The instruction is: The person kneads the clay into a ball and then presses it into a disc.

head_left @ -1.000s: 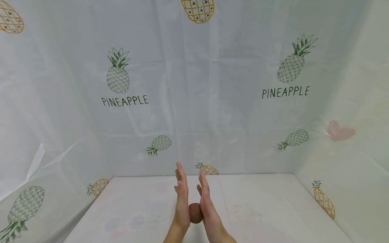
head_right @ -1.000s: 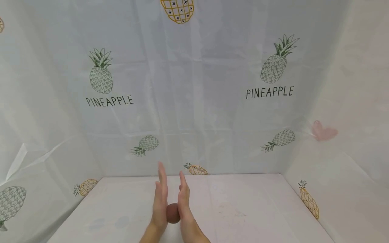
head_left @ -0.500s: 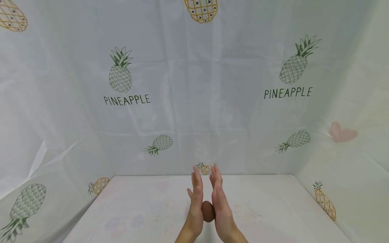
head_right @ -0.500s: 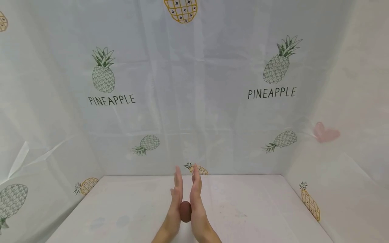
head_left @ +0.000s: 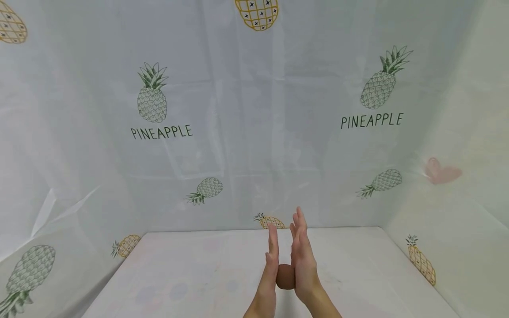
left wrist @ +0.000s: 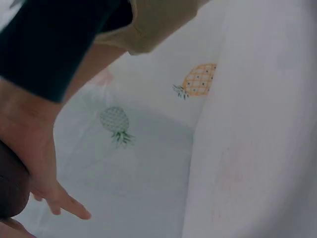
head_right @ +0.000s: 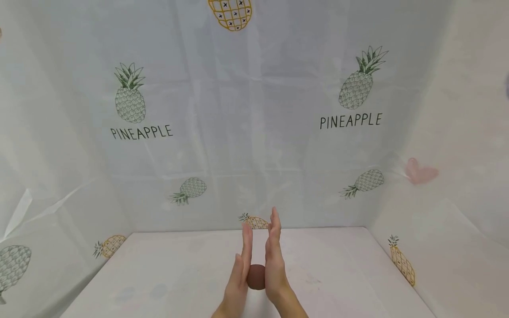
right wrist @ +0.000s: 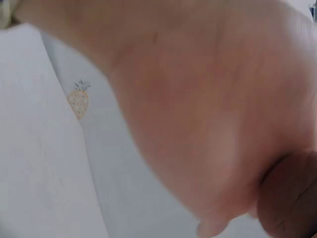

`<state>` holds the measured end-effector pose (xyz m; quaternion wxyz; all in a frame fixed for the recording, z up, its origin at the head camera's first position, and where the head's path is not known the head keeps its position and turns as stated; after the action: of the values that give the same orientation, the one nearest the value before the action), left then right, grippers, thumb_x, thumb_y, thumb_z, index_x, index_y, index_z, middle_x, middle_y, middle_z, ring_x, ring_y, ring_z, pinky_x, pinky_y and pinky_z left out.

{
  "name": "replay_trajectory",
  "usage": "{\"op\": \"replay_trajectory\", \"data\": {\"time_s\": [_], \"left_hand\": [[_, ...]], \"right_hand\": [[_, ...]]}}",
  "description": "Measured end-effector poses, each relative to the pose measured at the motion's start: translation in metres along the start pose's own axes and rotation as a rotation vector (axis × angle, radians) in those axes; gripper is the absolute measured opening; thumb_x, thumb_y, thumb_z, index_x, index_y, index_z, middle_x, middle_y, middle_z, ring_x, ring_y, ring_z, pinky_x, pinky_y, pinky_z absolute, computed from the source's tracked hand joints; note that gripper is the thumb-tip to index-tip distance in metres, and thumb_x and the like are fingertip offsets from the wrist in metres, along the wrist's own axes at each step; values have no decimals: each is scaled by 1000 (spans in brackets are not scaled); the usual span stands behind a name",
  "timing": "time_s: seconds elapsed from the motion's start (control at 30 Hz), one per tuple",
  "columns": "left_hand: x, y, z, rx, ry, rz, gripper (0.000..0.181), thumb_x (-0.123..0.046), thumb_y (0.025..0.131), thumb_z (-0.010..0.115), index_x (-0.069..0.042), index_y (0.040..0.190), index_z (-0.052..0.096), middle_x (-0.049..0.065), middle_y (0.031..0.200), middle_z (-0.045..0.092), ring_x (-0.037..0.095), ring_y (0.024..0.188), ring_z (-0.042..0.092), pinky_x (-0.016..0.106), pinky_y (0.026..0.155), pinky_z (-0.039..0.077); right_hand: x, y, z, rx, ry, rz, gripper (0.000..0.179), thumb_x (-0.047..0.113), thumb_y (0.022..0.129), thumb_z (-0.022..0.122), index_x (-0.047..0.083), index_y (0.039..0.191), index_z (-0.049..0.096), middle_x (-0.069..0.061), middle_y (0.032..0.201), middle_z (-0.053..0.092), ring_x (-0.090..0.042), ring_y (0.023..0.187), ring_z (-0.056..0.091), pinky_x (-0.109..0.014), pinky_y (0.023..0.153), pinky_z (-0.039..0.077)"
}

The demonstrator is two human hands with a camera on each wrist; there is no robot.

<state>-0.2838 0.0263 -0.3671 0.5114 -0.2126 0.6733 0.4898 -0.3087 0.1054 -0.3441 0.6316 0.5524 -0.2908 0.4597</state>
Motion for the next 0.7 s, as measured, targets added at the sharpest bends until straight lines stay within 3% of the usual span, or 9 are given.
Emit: {"op": "replay_trajectory", "data": {"time_s": [0.13,0.33,0.53,0.7], "left_hand": [[-11,-4,6,22,-23,16,54,-44,114,3,-48,167,-9,-26,173,-19,9,158,-27,72,114,-29],[-27,-11,2,-33,11,50,55,-39,116,4,-45,169,-6,-29,173,-16,-2,157,-23,68,119,-26],[-38,-7,-17,-88,60,155,56,-36,114,-1,-38,170,-7,-20,176,-17,1,159,-22,57,120,-27],[-43,-3,-38,-131,80,202,58,-39,113,-5,-35,170,-11,-19,175,-20,3,159,-23,62,119,-28]], "right_hand": [[-5,4,-5,-9,27,15,58,53,115,14,41,171,4,3,178,-5,-33,163,-9,-75,120,-16],[-19,2,4,32,62,76,59,57,114,13,43,171,3,2,178,-7,-37,163,-12,-77,119,-13],[-29,-5,30,145,48,100,57,53,115,10,43,170,-2,-1,178,-11,-42,163,-12,-77,120,-11],[-37,-16,51,232,7,128,54,50,115,7,47,169,-3,-2,177,-15,-43,162,-11,-78,119,-11]]}}
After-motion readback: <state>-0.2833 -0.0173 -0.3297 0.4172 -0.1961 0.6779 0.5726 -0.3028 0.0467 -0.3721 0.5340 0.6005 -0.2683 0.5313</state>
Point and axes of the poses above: each hand's wrist, its own y-axis towards the middle knuckle, its own z-axis out of the palm, x = y × z, the point moved 9 cm from there along y, towards the middle knuckle
